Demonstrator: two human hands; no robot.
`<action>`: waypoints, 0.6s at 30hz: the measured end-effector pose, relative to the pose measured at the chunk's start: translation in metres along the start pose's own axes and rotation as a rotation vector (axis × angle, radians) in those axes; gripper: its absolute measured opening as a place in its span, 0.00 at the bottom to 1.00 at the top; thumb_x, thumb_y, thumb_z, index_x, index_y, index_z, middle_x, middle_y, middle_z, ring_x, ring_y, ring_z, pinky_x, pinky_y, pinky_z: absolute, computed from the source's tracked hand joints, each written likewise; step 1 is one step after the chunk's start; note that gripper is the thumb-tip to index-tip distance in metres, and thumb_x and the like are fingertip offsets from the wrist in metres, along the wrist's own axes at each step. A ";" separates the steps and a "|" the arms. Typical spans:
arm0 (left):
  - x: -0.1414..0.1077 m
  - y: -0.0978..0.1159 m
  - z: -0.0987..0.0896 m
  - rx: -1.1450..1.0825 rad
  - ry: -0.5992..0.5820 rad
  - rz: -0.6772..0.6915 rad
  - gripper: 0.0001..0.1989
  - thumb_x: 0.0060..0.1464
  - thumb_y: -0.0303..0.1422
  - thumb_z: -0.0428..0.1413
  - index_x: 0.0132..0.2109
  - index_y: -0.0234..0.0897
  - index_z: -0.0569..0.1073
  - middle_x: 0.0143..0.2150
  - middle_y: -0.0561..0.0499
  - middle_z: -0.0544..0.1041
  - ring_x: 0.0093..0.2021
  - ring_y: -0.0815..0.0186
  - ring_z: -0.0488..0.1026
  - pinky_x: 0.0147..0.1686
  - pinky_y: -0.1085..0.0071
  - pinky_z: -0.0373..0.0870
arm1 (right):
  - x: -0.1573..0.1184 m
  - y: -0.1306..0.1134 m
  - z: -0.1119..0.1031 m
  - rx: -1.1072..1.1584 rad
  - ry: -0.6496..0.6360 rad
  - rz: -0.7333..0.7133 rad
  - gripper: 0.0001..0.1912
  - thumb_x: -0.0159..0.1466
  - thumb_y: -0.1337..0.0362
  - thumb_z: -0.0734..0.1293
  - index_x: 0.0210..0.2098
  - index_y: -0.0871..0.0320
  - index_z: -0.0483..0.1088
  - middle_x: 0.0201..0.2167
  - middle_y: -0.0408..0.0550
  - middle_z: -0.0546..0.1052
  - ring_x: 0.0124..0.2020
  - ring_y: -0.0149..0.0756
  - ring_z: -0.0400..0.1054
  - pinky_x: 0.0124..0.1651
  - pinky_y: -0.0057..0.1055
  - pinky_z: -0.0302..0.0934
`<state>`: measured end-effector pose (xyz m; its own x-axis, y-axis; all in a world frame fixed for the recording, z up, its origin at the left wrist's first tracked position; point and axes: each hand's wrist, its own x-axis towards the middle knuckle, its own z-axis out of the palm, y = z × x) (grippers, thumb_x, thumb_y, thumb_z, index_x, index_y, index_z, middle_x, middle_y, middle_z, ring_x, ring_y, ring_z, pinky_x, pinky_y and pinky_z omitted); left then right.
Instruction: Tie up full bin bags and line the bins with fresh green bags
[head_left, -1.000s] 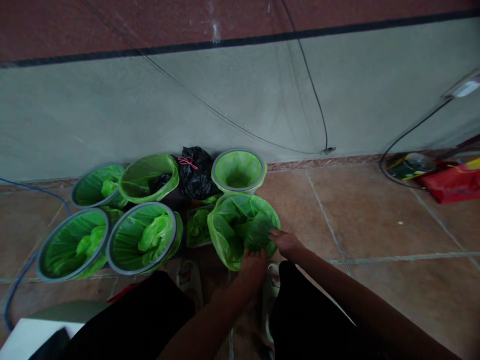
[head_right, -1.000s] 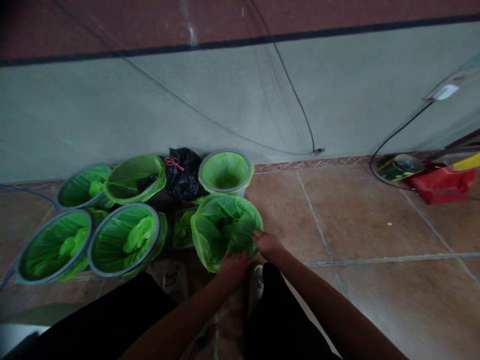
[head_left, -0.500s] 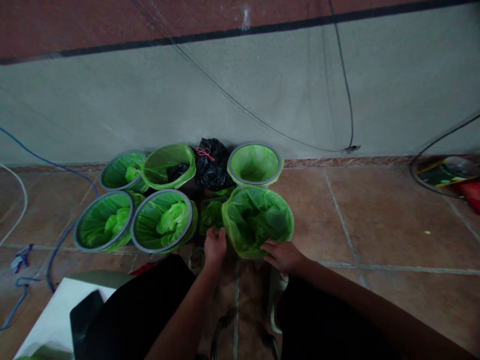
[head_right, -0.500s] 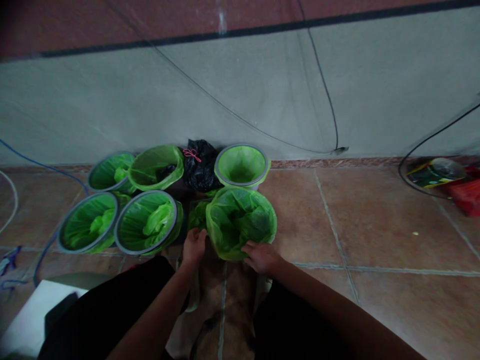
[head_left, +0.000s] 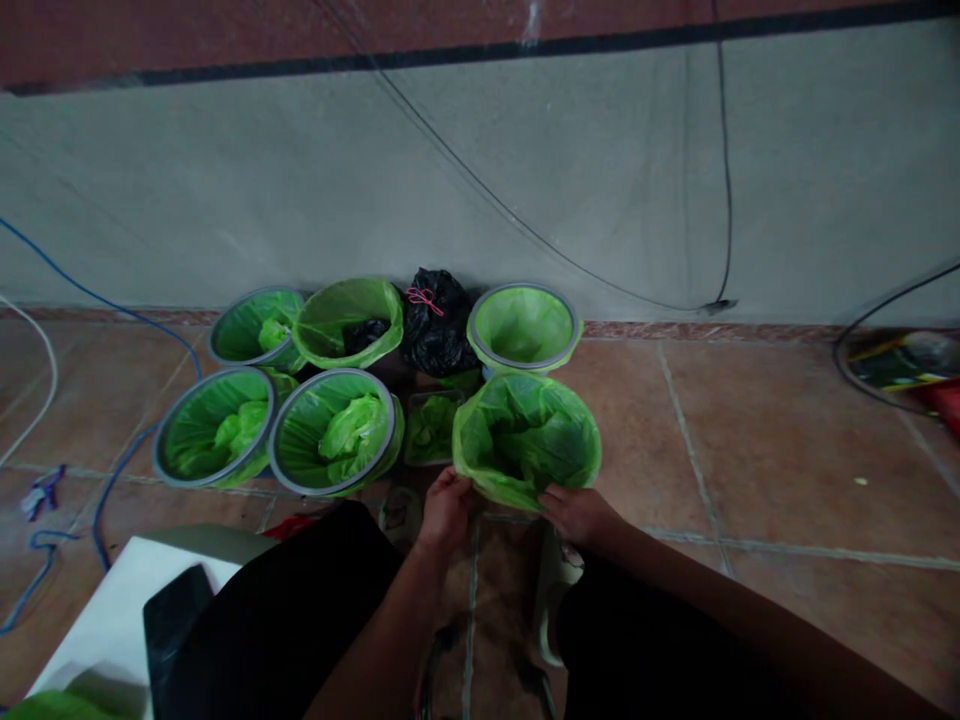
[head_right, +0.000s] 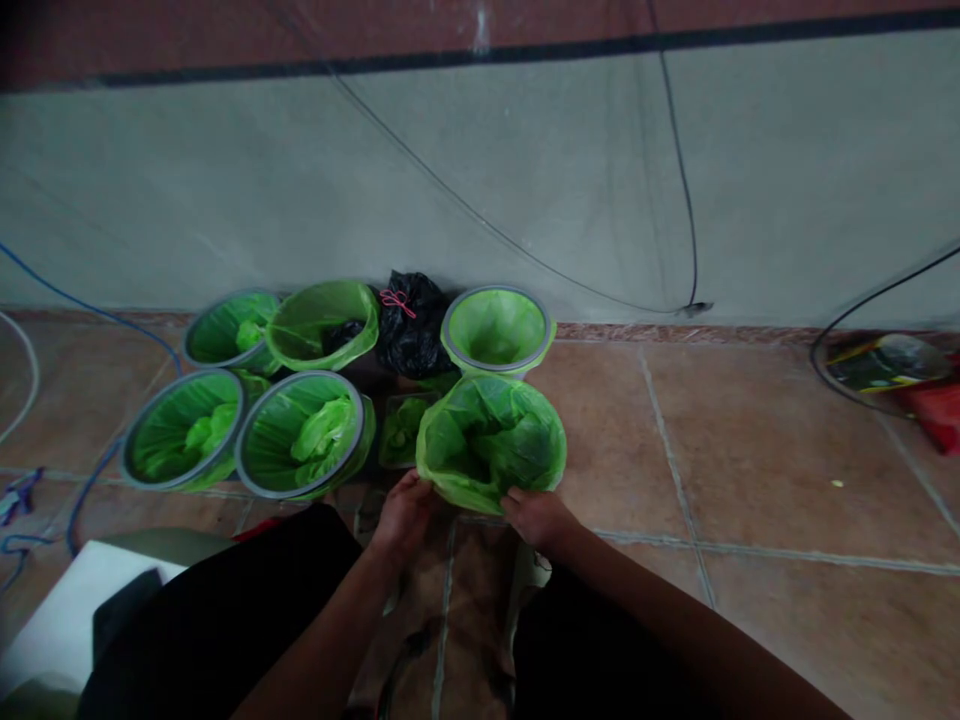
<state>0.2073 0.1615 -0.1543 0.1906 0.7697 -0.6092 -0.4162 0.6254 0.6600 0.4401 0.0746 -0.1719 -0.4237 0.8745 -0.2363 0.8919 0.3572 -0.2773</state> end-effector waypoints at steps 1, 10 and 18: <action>0.000 -0.001 0.000 -0.052 -0.023 -0.028 0.13 0.38 0.29 0.65 0.34 0.35 0.74 0.32 0.52 0.78 0.33 0.68 0.75 0.40 0.69 0.72 | 0.000 0.000 0.002 -0.008 0.000 0.014 0.11 0.68 0.65 0.59 0.38 0.60 0.72 0.35 0.51 0.74 0.29 0.33 0.67 0.26 0.30 0.53; 0.015 -0.008 -0.009 0.214 0.321 0.060 0.13 0.38 0.32 0.64 0.32 0.35 0.71 0.27 0.54 0.74 0.28 0.68 0.72 0.32 0.70 0.69 | -0.007 -0.002 -0.008 0.055 0.198 0.020 0.14 0.68 0.59 0.61 0.47 0.59 0.72 0.44 0.54 0.76 0.36 0.35 0.70 0.33 0.29 0.63; -0.012 0.009 -0.003 1.076 0.331 0.770 0.03 0.55 0.27 0.54 0.36 0.38 0.72 0.34 0.50 0.74 0.36 0.64 0.72 0.39 0.68 0.70 | 0.026 -0.031 -0.026 0.040 0.294 -0.133 0.13 0.70 0.63 0.58 0.37 0.57 0.73 0.34 0.48 0.76 0.35 0.35 0.68 0.37 0.32 0.61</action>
<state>0.1987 0.1576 -0.1419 -0.0567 0.9944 0.0894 0.6021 -0.0374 0.7975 0.4053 0.0951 -0.1456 -0.4671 0.8804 0.0818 0.8224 0.4665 -0.3256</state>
